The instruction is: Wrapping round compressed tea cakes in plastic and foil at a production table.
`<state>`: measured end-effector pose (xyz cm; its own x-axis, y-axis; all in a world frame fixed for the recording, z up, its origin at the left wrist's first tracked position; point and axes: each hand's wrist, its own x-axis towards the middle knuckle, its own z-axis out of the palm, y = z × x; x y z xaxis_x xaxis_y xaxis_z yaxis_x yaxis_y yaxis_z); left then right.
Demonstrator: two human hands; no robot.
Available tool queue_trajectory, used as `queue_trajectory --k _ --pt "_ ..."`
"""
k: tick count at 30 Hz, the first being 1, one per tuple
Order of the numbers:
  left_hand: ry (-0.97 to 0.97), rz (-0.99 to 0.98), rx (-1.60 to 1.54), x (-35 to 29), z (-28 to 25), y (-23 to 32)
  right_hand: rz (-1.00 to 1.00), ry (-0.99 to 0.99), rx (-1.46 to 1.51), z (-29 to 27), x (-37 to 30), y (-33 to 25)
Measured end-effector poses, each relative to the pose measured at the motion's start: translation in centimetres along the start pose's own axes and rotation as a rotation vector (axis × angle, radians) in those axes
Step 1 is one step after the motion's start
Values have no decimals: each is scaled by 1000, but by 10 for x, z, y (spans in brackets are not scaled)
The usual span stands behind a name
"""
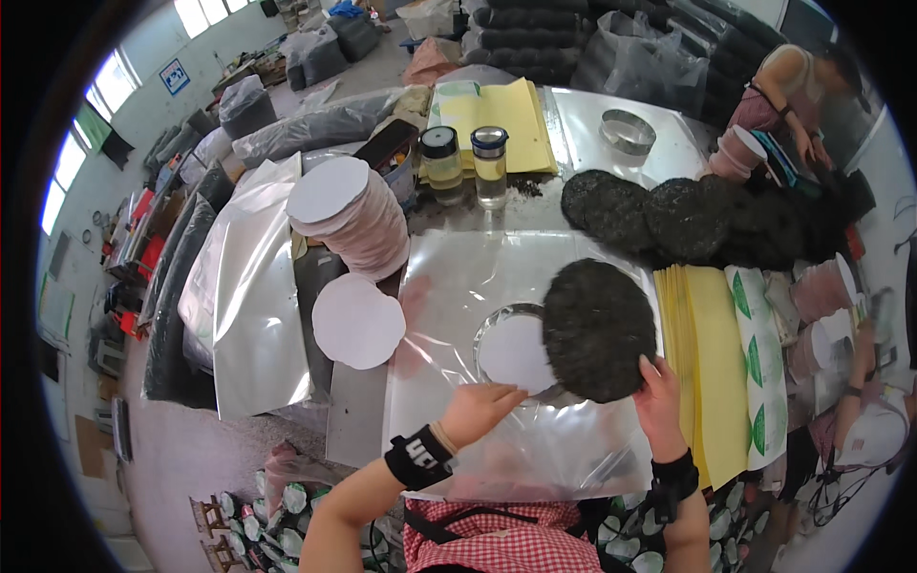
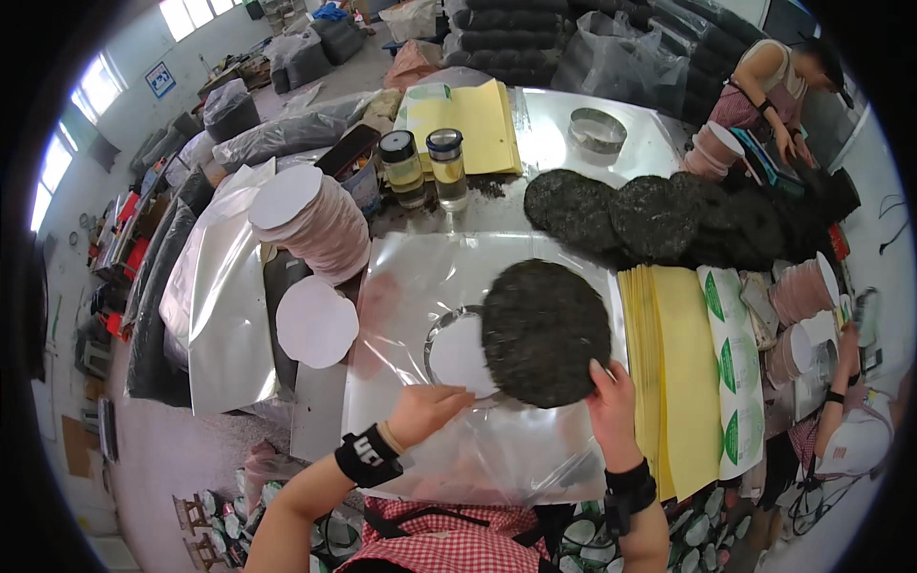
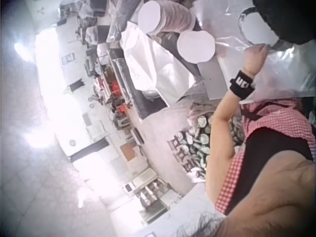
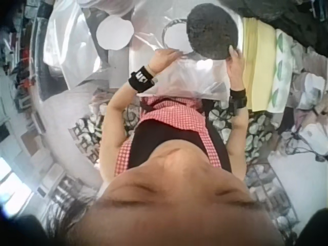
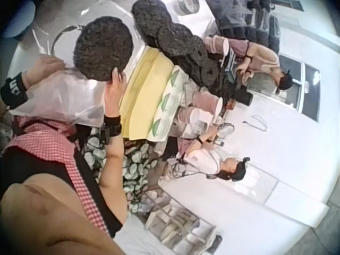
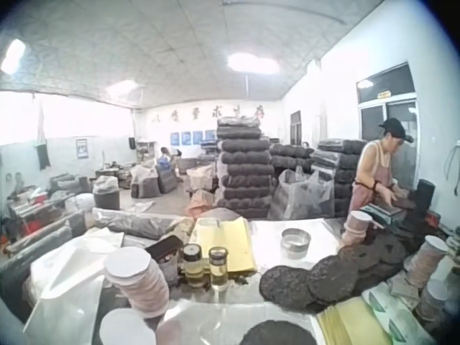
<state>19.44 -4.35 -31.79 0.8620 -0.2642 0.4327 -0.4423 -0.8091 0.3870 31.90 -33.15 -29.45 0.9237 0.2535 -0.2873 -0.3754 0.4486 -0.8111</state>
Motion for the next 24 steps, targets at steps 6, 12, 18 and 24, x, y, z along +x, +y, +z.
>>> queue_trajectory --k 6,12,18,24 --pt "10 -130 46 17 -19 -7 36 -26 -576 20 36 64" --pt "266 -226 -3 36 -45 -8 100 -164 -494 35 41 11" --pt "126 -197 77 34 -19 -13 225 -190 -732 23 25 40" --pt "-306 -362 146 71 -27 -16 -743 -439 -1703 89 43 13"
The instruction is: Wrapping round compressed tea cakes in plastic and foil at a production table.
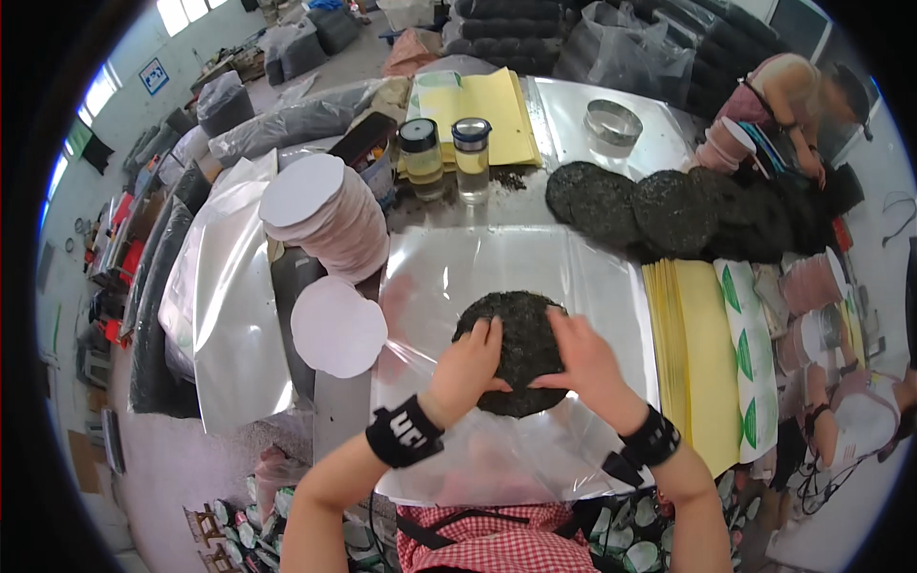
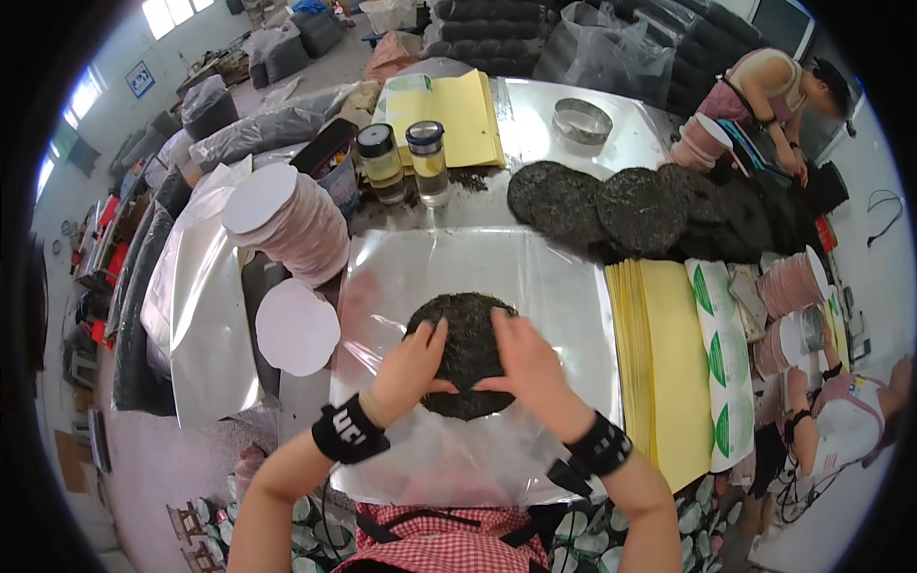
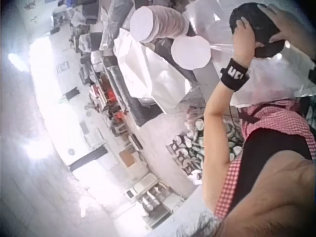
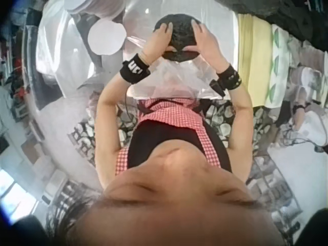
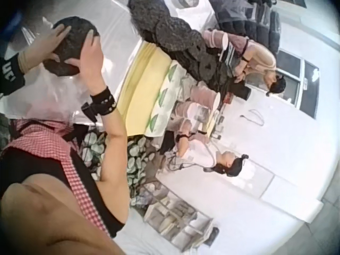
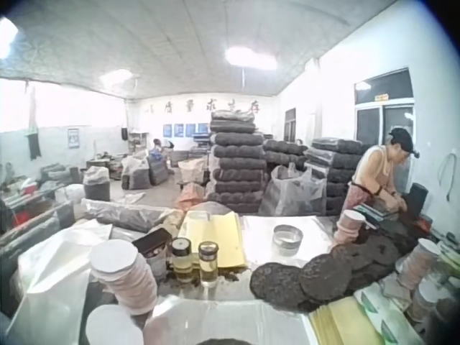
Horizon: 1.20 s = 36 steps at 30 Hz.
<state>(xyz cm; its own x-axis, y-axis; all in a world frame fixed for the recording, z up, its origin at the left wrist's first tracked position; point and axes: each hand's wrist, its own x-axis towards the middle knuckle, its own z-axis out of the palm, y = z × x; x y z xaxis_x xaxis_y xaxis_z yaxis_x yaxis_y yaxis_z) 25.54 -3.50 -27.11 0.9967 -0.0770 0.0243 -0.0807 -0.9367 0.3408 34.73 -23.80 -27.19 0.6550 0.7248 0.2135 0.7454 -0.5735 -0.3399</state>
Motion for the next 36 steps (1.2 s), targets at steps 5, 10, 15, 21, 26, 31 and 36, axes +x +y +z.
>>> queue_trajectory --k 5,10,15,21,26,31,36 --pt "-254 -10 140 17 28 -4 101 -184 -316 58 10 -27" --pt "-177 -9 276 22 56 0 105 -186 -431 82 10 -27" --pt "-232 -31 165 26 66 -12 85 -205 -252 104 14 -9" --pt "177 279 -191 -78 20 19 54 -263 -264 82 14 -6" --pt "2 197 313 -175 31 3 56 -285 -293 78 17 -17" --pt "88 411 -258 -208 35 16 72 -289 -286 79 11 -16" --pt "328 158 -398 -105 59 -47 97 -250 -232 78 13 -23"
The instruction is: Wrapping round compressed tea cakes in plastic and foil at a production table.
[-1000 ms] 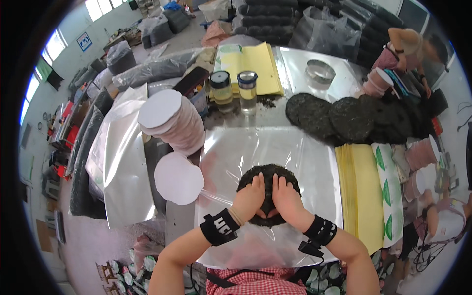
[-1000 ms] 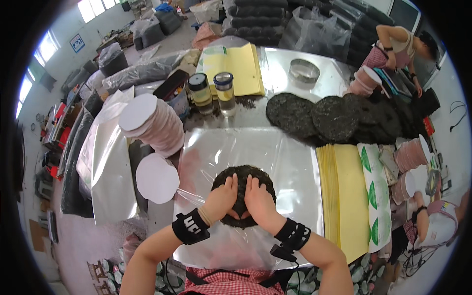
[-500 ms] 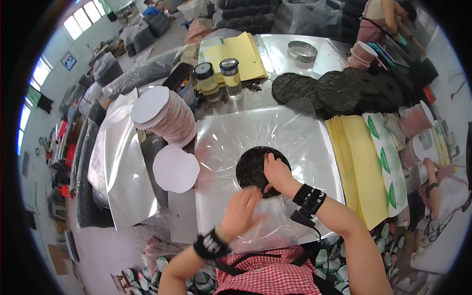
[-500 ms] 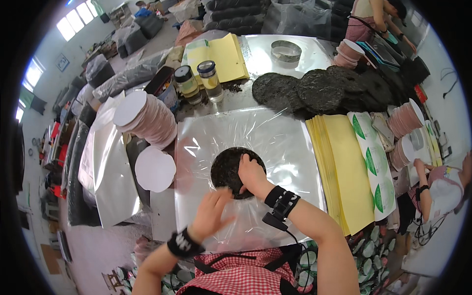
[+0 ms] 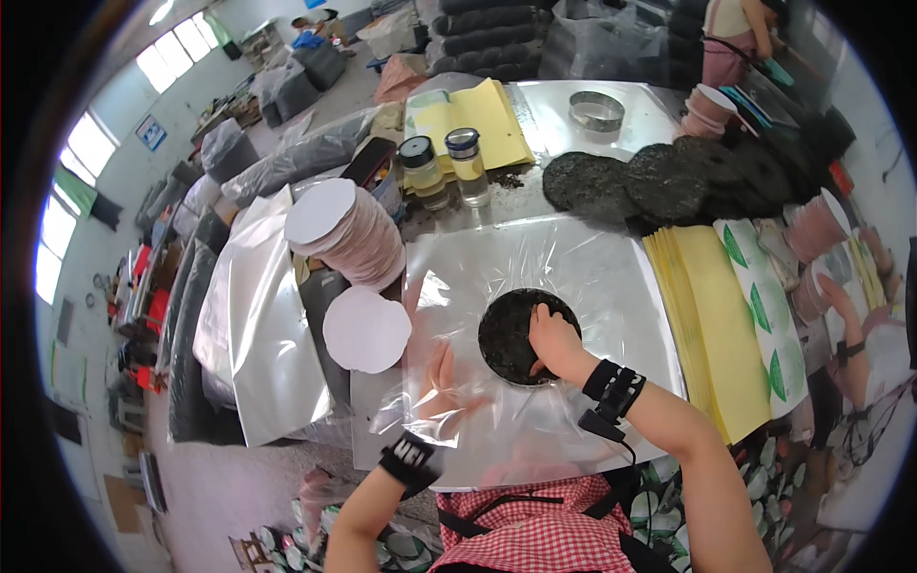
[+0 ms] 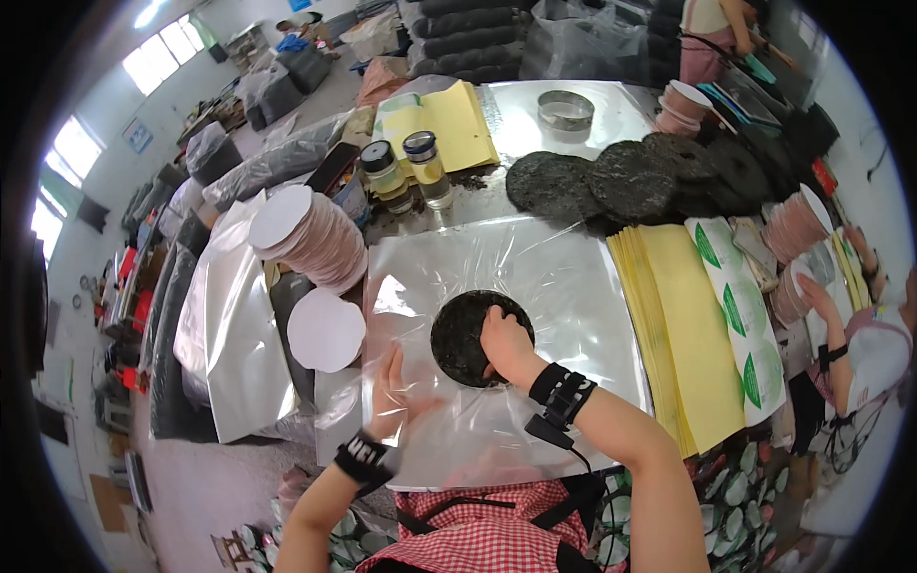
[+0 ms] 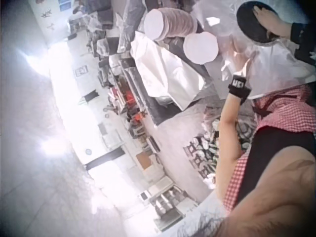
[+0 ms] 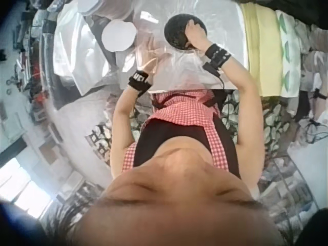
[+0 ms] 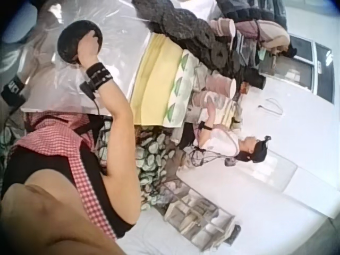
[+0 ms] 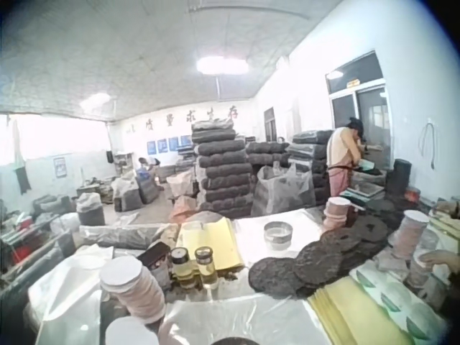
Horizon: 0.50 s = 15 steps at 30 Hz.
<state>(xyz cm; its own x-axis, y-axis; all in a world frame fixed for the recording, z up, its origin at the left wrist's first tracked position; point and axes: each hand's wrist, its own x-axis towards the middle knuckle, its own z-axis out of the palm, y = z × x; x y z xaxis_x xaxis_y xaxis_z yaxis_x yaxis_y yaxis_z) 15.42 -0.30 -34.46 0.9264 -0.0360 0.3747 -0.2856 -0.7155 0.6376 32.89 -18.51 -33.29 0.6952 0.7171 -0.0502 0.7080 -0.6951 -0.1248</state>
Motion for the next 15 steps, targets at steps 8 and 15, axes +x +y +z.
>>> queue_trajectory --k 8,15 --pt "2 171 39 60 51 15 650 175 578 -7 -117 136" --pt "111 -143 158 72 60 34 473 653 1344 -27 -137 183"
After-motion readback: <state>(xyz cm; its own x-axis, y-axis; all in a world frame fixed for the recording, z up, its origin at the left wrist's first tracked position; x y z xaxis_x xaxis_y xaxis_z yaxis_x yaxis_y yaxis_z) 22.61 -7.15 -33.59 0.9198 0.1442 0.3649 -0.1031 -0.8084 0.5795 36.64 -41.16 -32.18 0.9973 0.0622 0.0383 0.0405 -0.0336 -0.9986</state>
